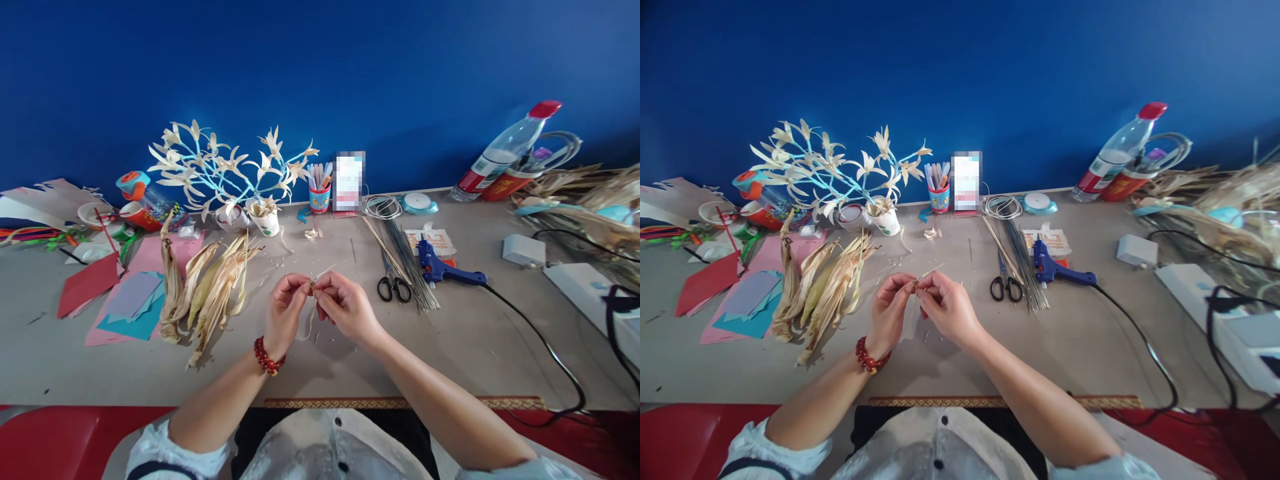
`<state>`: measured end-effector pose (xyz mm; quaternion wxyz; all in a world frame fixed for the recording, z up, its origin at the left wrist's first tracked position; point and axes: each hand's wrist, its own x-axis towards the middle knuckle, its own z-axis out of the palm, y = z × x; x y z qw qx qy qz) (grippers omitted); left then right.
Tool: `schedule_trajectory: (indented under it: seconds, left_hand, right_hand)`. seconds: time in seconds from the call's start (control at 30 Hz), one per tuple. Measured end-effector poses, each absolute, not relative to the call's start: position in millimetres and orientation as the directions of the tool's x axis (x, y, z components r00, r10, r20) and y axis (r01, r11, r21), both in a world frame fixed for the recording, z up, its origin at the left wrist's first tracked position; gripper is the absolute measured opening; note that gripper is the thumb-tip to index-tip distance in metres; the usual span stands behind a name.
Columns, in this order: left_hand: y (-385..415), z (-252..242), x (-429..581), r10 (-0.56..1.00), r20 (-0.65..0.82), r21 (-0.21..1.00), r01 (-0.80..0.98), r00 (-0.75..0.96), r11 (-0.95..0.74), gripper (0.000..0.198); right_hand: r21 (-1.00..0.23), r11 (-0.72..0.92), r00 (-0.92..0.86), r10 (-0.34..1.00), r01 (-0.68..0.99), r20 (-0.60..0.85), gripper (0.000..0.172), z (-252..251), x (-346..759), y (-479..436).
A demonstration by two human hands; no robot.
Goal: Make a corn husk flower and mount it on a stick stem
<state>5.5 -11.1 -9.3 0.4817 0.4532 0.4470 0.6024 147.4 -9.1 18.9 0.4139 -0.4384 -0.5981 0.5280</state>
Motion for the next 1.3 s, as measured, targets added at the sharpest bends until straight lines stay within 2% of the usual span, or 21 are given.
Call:
schedule_trajectory:
  seconds: [0.37, 0.63, 0.83, 1.03, 1.17, 1.3]
  left_hand:
    - [-10.5, -4.6, 5.1, 0.994, 0.036, 0.933, -0.352, -0.099, -0.069, 0.013]
    - [-11.7, -1.8, 4.8, 0.995, 0.049, 0.927, -0.367, -0.090, -0.079, 0.012]
    - [-10.7, -4.2, 1.1, 0.968, 0.224, 0.940, -0.236, -0.109, -0.244, 0.006]
    - [-10.3, 2.0, -4.1, 0.923, 0.380, 0.924, -0.015, -0.061, -0.382, 0.008]
    - [-9.7, 6.1, -8.7, 0.880, 0.475, 0.876, 0.094, -0.004, -0.472, 0.011]
    - [-7.8, 9.0, -14.4, 0.802, 0.589, 0.772, 0.222, 0.100, -0.595, 0.018]
  right_hand:
    - [-0.951, 0.209, -0.283, 0.949, 0.227, 0.141, 0.004, 20.5, 147.0, -15.2]
    - [-0.931, 0.252, -0.283, 0.943, 0.262, 0.176, 0.004, 24.2, 148.1, -17.4]
    - [-0.929, 0.285, -0.289, 0.934, 0.238, 0.212, 0.006, 24.6, 149.9, -17.5]
    - [-0.919, 0.310, -0.286, 0.928, 0.244, 0.238, 0.005, 26.4, 153.9, -16.8]
    - [-0.911, 0.331, -0.286, 0.923, 0.248, 0.257, 0.008, 25.6, 154.3, -16.8]
    - [-0.896, 0.353, -0.280, 0.919, 0.268, 0.278, 0.009, 24.2, 153.7, -15.1]
